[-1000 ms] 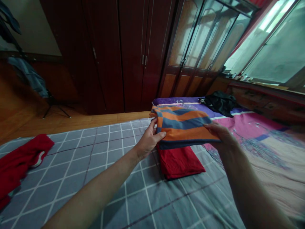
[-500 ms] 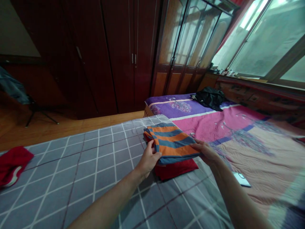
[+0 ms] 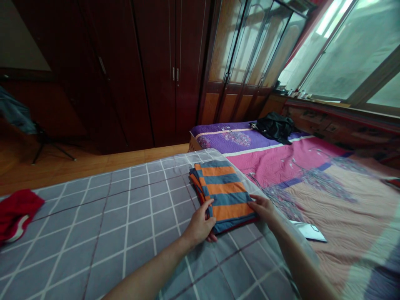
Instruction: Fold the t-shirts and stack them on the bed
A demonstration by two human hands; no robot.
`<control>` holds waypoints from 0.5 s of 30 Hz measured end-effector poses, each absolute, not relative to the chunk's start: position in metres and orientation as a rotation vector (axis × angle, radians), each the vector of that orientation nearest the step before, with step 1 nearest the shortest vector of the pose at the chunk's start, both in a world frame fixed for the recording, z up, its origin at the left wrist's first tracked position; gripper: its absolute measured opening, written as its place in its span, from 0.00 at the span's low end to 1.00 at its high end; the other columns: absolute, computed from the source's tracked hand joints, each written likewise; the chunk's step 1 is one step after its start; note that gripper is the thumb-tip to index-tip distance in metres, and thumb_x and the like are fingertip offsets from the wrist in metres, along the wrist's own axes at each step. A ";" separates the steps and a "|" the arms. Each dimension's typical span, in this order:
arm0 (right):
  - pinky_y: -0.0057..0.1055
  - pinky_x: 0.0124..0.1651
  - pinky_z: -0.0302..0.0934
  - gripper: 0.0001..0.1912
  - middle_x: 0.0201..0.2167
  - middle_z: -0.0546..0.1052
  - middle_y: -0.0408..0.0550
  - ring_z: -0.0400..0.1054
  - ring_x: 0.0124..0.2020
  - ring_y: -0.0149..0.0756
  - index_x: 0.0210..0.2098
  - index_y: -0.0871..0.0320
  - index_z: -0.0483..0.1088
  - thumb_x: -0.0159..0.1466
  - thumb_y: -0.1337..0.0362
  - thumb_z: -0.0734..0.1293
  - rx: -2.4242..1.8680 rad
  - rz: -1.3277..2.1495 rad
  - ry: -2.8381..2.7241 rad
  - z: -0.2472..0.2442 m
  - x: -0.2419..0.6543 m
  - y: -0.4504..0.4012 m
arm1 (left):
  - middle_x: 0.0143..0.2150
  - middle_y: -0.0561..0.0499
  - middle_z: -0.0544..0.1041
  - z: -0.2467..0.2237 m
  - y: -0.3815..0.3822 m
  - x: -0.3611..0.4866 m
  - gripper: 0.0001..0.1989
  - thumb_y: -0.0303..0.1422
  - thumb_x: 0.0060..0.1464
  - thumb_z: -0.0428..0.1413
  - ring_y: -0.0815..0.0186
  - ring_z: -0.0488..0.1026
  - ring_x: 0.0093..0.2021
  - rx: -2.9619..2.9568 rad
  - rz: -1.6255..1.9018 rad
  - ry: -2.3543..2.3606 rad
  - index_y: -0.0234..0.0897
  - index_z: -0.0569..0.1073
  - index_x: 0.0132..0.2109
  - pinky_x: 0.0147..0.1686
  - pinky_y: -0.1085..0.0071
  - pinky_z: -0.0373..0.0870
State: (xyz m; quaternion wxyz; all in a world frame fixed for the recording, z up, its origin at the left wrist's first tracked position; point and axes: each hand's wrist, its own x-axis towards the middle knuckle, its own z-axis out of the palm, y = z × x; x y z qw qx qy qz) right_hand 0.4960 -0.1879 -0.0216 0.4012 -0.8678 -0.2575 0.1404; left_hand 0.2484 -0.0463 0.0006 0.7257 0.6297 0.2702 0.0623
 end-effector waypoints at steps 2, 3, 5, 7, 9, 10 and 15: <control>0.34 0.27 0.61 0.29 0.20 0.74 0.46 0.70 0.24 0.42 0.47 0.66 0.72 0.49 0.55 0.66 -2.283 0.303 -0.678 -0.021 0.495 -0.190 | 0.24 0.54 0.73 -0.003 -0.043 0.245 0.34 0.27 0.54 0.48 0.67 0.72 0.17 1.438 0.100 0.583 0.39 0.50 0.67 0.14 0.78 0.65; 0.36 0.30 0.63 0.30 0.24 0.75 0.49 0.71 0.28 0.45 0.48 0.65 0.71 0.49 0.54 0.66 -2.329 0.257 -0.701 -0.018 0.493 -0.190 | 0.22 0.55 0.72 -0.005 -0.041 0.243 0.34 0.27 0.54 0.47 0.67 0.71 0.17 1.470 0.088 0.572 0.40 0.49 0.67 0.13 0.78 0.65; 0.43 0.40 0.63 0.31 0.36 0.76 0.58 0.71 0.39 0.52 0.52 0.65 0.69 0.52 0.53 0.65 -2.422 0.089 -0.837 -0.009 0.487 -0.183 | 0.21 0.56 0.71 -0.008 -0.038 0.240 0.35 0.28 0.53 0.47 0.67 0.70 0.16 1.522 0.062 0.547 0.42 0.49 0.68 0.14 0.78 0.65; 0.47 0.50 0.60 0.34 0.49 0.71 0.64 0.66 0.50 0.56 0.57 0.66 0.63 0.57 0.51 0.62 -2.450 -0.168 -1.082 0.001 0.476 -0.167 | 0.21 0.56 0.71 -0.010 -0.036 0.237 0.36 0.27 0.53 0.47 0.68 0.69 0.15 1.537 0.040 0.524 0.44 0.48 0.68 0.15 0.77 0.65; 0.49 0.56 0.56 0.37 0.58 0.63 0.67 0.58 0.58 0.57 0.62 0.67 0.55 0.61 0.48 0.59 -2.385 -0.417 -1.325 0.005 0.462 -0.142 | 0.22 0.56 0.72 -0.012 -0.036 0.234 0.37 0.27 0.53 0.48 0.70 0.69 0.16 1.548 0.035 0.500 0.44 0.47 0.68 0.16 0.77 0.66; 0.50 0.57 0.54 0.39 0.61 0.59 0.67 0.53 0.61 0.57 0.64 0.66 0.51 0.62 0.47 0.58 -2.340 -0.497 -1.399 0.003 0.455 -0.130 | 0.23 0.55 0.72 -0.012 -0.036 0.232 0.38 0.26 0.52 0.48 0.70 0.69 0.16 1.572 0.037 0.487 0.44 0.47 0.68 0.18 0.77 0.66; 0.61 0.58 0.49 0.27 0.62 0.61 0.53 0.43 0.66 0.55 0.62 0.50 0.55 0.64 0.58 0.52 -2.124 -0.478 -1.789 -0.043 0.444 -0.098 | 0.30 0.53 0.77 -0.007 -0.022 0.197 0.40 0.29 0.47 0.54 0.68 0.73 0.24 1.814 0.035 0.469 0.41 0.51 0.67 0.27 0.75 0.69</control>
